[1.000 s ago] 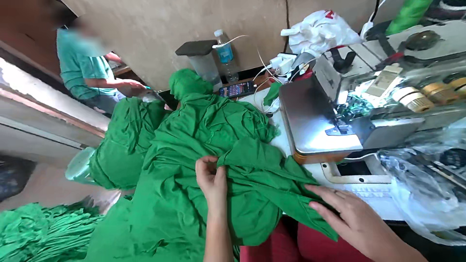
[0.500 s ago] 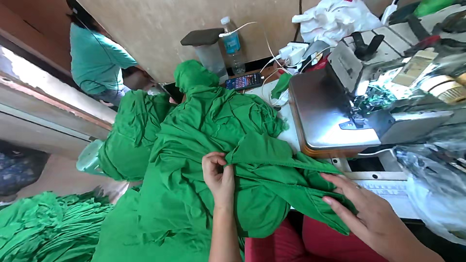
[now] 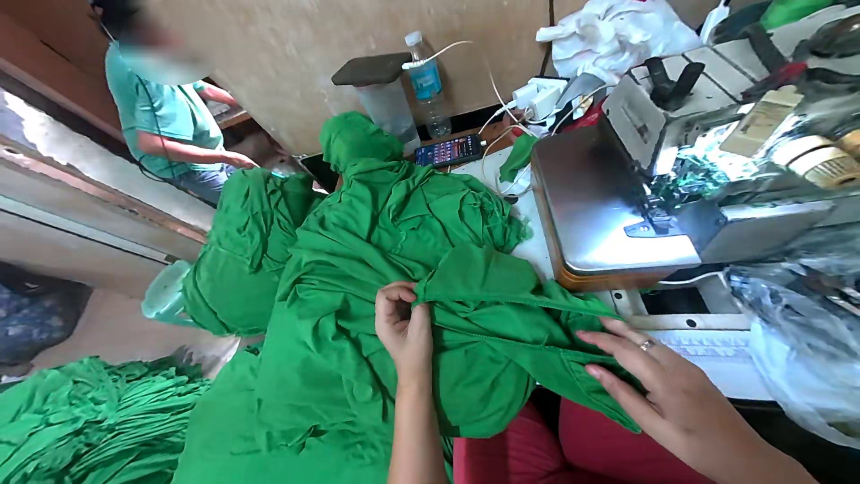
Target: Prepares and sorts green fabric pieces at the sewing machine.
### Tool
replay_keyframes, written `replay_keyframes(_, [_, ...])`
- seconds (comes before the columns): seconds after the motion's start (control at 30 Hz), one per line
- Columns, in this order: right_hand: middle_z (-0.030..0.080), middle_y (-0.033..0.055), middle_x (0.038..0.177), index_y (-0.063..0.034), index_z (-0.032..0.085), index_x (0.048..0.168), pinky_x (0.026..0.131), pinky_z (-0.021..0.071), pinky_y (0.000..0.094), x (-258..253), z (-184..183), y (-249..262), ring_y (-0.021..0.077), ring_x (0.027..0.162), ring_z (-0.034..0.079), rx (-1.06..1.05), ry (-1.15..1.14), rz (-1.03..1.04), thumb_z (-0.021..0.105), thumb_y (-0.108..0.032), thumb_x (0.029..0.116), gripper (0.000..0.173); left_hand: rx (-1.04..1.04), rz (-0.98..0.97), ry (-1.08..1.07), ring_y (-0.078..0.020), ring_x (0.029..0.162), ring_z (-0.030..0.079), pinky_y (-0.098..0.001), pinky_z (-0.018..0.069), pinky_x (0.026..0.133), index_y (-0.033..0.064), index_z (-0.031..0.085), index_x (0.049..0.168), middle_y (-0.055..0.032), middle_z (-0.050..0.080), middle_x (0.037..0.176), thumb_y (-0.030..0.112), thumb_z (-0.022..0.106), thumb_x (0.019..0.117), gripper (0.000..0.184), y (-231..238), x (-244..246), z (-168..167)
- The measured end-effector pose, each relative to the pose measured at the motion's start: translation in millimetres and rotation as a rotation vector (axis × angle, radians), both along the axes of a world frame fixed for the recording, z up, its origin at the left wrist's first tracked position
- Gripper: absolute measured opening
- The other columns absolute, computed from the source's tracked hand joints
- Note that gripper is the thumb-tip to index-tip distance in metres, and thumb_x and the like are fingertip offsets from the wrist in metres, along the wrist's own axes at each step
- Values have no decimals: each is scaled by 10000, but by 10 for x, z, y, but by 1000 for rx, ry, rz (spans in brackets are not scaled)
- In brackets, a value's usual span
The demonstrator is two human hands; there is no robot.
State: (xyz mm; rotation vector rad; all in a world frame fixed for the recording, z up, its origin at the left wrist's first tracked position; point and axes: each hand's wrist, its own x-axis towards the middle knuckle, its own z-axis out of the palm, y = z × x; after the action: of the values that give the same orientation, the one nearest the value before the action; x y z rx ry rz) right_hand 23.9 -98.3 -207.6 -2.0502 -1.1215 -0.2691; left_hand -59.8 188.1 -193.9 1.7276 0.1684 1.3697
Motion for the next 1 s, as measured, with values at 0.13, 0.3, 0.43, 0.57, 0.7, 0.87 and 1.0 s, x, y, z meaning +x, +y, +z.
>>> replay_keyframes(0.13, [669, 163, 1335, -121, 729, 1159, 795, 602, 458, -239, 190, 215, 315, 1010, 734, -60, -33, 195, 513, -320, 1048, 315, -483, 19, 89, -9, 776, 652, -218, 575, 710, 64, 462, 1060, 61, 625, 853, -26, 366, 974, 157, -51, -21, 218])
replay_keyframes(0.3, [733, 101, 1227, -115, 743, 1145, 731, 600, 412, -694, 357, 594, 276, 923, 745, -174, -96, 628, 554, -235, 1042, 246, -1092, -75, 90, -69, 706, 687, -244, 590, 631, 116, 513, 1077, 7, 671, 800, 254, 193, 1136, 353, 42, -105, 533])
replay_keyframes(0.43, [747, 155, 1120, -73, 744, 1090, 719, 606, 426, -900, 137, 917, 315, 921, 741, -349, -132, 729, 626, -174, 985, 188, -1271, -151, 39, -114, 787, 715, -291, 613, 705, 92, 528, 1132, -45, 702, 881, 296, 257, 1134, 340, 299, -160, 398])
replay_keyframes(0.57, [735, 181, 1104, -23, 736, 1081, 790, 603, 425, -947, 8, 977, 343, 983, 719, -420, -120, 722, 668, -83, 939, 169, -1341, -117, 28, -108, 763, 706, -283, 607, 672, 114, 546, 1086, -37, 694, 863, 242, 330, 1112, 253, 347, -131, 356])
replay_keyframes(0.7, [754, 99, 996, -84, 756, 997, 729, 600, 391, -887, -61, 918, 291, 916, 721, -295, -119, 732, 698, -139, 915, 115, -1301, -35, 42, -88, 726, 658, -230, 569, 636, 82, 551, 1081, -37, 644, 839, 156, 354, 1108, 212, 175, -98, 579])
replay_keyframes(0.87, [730, 84, 1180, -143, 754, 1096, 789, 613, 360, -826, 66, 817, 249, 997, 729, -131, -3, 706, 604, -197, 999, 187, -1309, -168, -21, -118, 759, 715, -281, 612, 673, 115, 547, 1077, -42, 699, 859, 176, 309, 1111, 248, 330, -133, 298])
replay_keyframes(1.0, [675, 88, 1285, -189, 720, 1134, 640, 598, 284, -750, 164, 758, 175, 887, 730, -43, 38, 575, 560, -254, 1041, 197, -1305, -181, -25, -139, 784, 721, -306, 616, 691, 119, 553, 1087, -50, 703, 879, 172, 310, 1107, 250, 321, -142, 294])
